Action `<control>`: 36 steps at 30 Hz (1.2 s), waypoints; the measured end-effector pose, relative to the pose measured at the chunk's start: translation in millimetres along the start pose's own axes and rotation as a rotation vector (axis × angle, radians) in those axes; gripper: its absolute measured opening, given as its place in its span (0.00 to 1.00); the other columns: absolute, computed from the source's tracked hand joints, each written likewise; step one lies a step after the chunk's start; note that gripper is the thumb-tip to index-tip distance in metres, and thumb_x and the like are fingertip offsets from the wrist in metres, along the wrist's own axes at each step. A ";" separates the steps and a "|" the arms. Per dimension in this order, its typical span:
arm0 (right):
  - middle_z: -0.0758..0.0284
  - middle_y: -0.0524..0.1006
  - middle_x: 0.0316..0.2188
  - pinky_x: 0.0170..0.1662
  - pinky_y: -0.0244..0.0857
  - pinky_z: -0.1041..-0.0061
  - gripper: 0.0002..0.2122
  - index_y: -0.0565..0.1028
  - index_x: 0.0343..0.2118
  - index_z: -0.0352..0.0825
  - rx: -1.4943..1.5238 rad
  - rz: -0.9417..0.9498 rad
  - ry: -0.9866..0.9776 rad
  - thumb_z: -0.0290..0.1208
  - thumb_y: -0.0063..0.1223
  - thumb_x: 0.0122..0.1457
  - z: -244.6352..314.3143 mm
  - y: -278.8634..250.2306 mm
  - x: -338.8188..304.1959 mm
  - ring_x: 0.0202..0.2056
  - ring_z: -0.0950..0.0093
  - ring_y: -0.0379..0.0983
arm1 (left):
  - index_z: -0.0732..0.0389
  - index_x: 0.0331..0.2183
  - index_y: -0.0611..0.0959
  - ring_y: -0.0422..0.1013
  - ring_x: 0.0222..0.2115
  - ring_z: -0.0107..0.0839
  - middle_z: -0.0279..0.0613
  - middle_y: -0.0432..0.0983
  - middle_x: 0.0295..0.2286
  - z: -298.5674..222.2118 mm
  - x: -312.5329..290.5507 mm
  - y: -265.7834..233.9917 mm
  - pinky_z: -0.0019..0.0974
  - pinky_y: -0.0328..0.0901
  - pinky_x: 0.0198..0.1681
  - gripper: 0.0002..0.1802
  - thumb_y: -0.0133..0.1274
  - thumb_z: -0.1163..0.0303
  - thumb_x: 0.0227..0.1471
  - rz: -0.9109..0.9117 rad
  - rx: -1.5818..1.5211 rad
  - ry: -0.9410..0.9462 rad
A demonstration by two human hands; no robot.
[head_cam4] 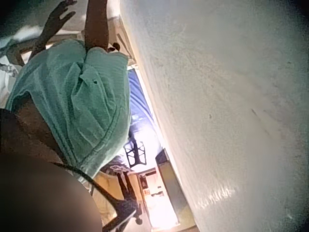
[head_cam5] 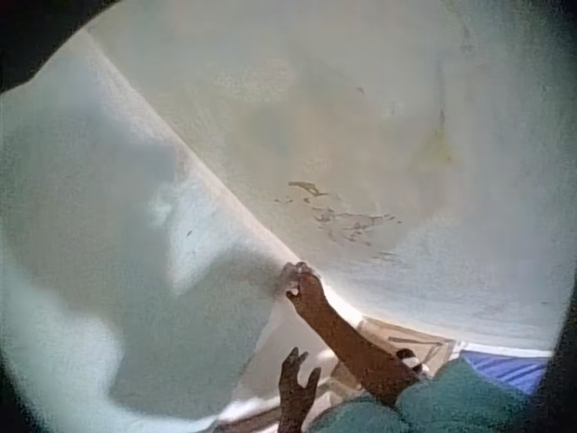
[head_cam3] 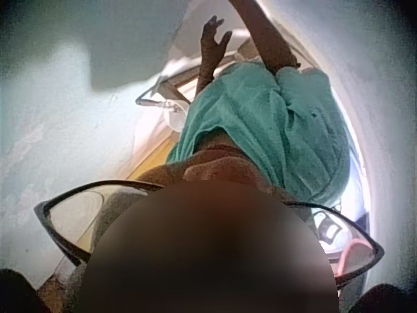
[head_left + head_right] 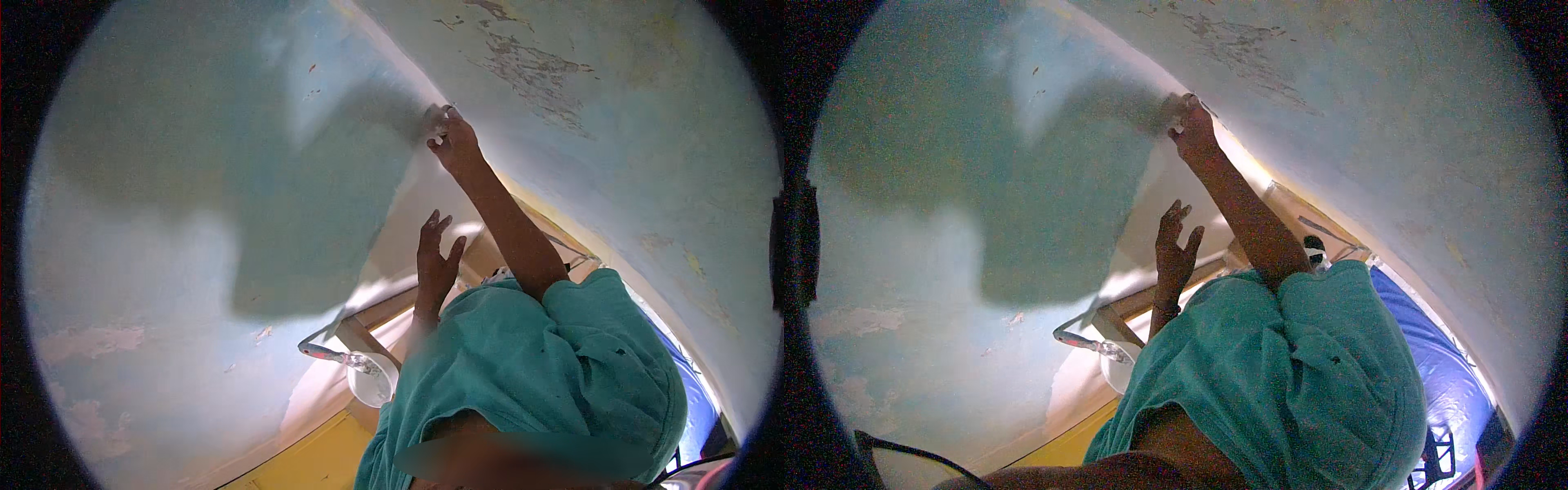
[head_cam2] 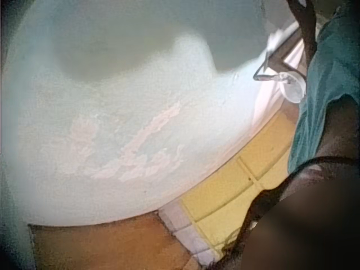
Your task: The person applies putty to the corner where a wall and ceiling meet, using a putty knife to scoop the putty from a bowl and spread it onto the surface.
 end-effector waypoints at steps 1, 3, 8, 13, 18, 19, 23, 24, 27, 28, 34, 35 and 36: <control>0.73 0.64 0.27 0.35 0.52 0.68 0.08 0.66 0.31 0.43 0.000 0.003 0.017 0.25 0.37 0.48 0.2 1.8 -0.2 0.30 0.78 0.57 | 0.60 0.40 0.71 0.60 0.45 0.37 0.43 0.60 0.46 0.1 1.0 -0.2 0.38 0.60 0.44 0.20 0.54 0.73 0.41 -0.002 -0.004 -0.003; 0.74 0.65 0.29 0.35 0.51 0.68 0.08 0.66 0.31 0.44 -0.005 0.083 0.007 0.25 0.37 0.47 2.5 8.0 -4.5 0.32 0.77 0.57 | 0.60 0.40 0.71 0.60 0.45 0.37 0.43 0.60 0.46 1.1 3.4 -1.5 0.38 0.61 0.44 0.19 0.54 0.73 0.41 -0.015 -0.015 -0.003; 0.75 0.64 0.30 0.34 0.52 0.69 0.10 0.67 0.32 0.43 -0.105 0.133 0.003 0.25 0.41 0.44 13.6 20.8 -15.9 0.32 0.77 0.57 | 0.60 0.40 0.72 0.60 0.45 0.37 0.43 0.60 0.46 4.4 3.9 0.1 0.38 0.61 0.43 0.19 0.54 0.73 0.41 -0.014 -0.019 -0.011; 0.75 0.61 0.23 0.34 0.52 0.70 0.12 0.70 0.33 0.39 -0.283 0.074 -0.134 0.26 0.44 0.42 24.5 15.5 -30.5 0.26 0.78 0.57 | 0.61 0.40 0.71 0.60 0.45 0.39 0.46 0.60 0.46 3.2 7.5 4.0 0.39 0.60 0.44 0.20 0.54 0.71 0.41 0.001 -0.041 0.034; 0.75 0.57 0.17 0.32 0.50 0.71 0.12 0.70 0.34 0.35 -0.171 -0.182 -0.054 0.25 0.45 0.43 14.9 -19.6 -23.3 0.21 0.82 0.54 | 0.62 0.41 0.69 0.58 0.46 0.48 0.54 0.60 0.45 -1.1 8.4 2.5 0.42 0.56 0.47 0.22 0.54 0.71 0.40 -0.015 -0.128 0.048; 0.75 0.57 0.17 0.31 0.50 0.72 0.10 0.70 0.32 0.35 -0.296 -0.101 -0.128 0.25 0.44 0.43 15.8 -21.8 -18.3 0.21 0.82 0.53 | 0.62 0.41 0.69 0.58 0.46 0.48 0.54 0.60 0.45 -1.0 8.8 2.1 0.42 0.56 0.47 0.22 0.54 0.71 0.40 -0.018 -0.111 0.049; 0.71 0.59 0.16 0.29 0.48 0.72 0.03 0.65 0.22 0.34 -0.746 0.122 -0.355 0.22 0.42 0.42 31.8 -24.4 0.1 0.21 0.80 0.53 | 0.61 0.41 0.69 0.58 0.46 0.47 0.53 0.59 0.45 -0.9 8.5 2.9 0.41 0.57 0.47 0.22 0.53 0.68 0.41 -0.024 -0.074 0.032; 0.71 0.59 0.15 0.28 0.48 0.72 0.03 0.64 0.21 0.33 -0.815 0.140 -0.413 0.21 0.42 0.41 33.2 -20.0 1.4 0.21 0.79 0.53 | 0.61 0.41 0.69 0.58 0.46 0.47 0.53 0.59 0.45 -0.7 9.0 2.8 0.41 0.57 0.47 0.22 0.53 0.68 0.41 -0.029 -0.092 0.028; 0.68 0.62 0.19 0.29 0.51 0.72 0.03 0.64 0.23 0.31 -0.499 0.242 -0.133 0.21 0.41 0.41 32.6 -13.4 0.5 0.23 0.77 0.56 | 0.60 0.41 0.69 0.58 0.46 0.47 0.52 0.58 0.45 2.1 8.1 2.4 0.41 0.58 0.46 0.22 0.53 0.67 0.41 -0.053 -0.091 0.022; 0.68 0.64 0.19 0.30 0.53 0.72 0.04 0.66 0.24 0.31 -0.190 0.242 0.034 0.23 0.41 0.44 29.7 -10.6 -0.3 0.24 0.77 0.58 | 0.60 0.41 0.69 0.58 0.46 0.47 0.52 0.58 0.45 4.0 6.3 3.4 0.41 0.58 0.46 0.22 0.53 0.67 0.41 -0.047 -0.094 0.000; 0.69 0.66 0.21 0.33 0.55 0.71 0.07 0.67 0.30 0.31 -0.083 0.112 0.133 0.25 0.39 0.47 31.7 -20.6 -9.8 0.26 0.79 0.61 | 0.60 0.41 0.69 0.59 0.46 0.46 0.52 0.57 0.46 7.0 -1.5 5.7 0.40 0.59 0.46 0.22 0.51 0.65 0.42 -0.031 -0.136 -0.028; 0.69 0.67 0.20 0.32 0.57 0.72 0.07 0.67 0.30 0.31 -0.415 0.107 0.041 0.25 0.40 0.47 32.0 -26.7 -8.1 0.25 0.79 0.61 | 0.60 0.41 0.69 0.59 0.45 0.46 0.52 0.57 0.46 7.3 -2.3 4.9 0.40 0.59 0.45 0.22 0.51 0.65 0.42 -0.032 -0.132 -0.030; 0.68 0.67 0.20 0.31 0.58 0.72 0.08 0.67 0.30 0.31 -0.745 0.136 -0.059 0.26 0.42 0.46 31.1 -31.4 -5.2 0.25 0.79 0.62 | 0.60 0.41 0.69 0.59 0.45 0.46 0.52 0.57 0.46 7.2 -3.1 5.1 0.40 0.59 0.45 0.22 0.51 0.65 0.42 -0.030 -0.129 -0.029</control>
Point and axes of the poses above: each hand's wrist, its own x-axis towards the middle knuckle, its own y-axis out of the palm, z = x × y, the point moved 4 cm from there along x, towards the middle knuckle
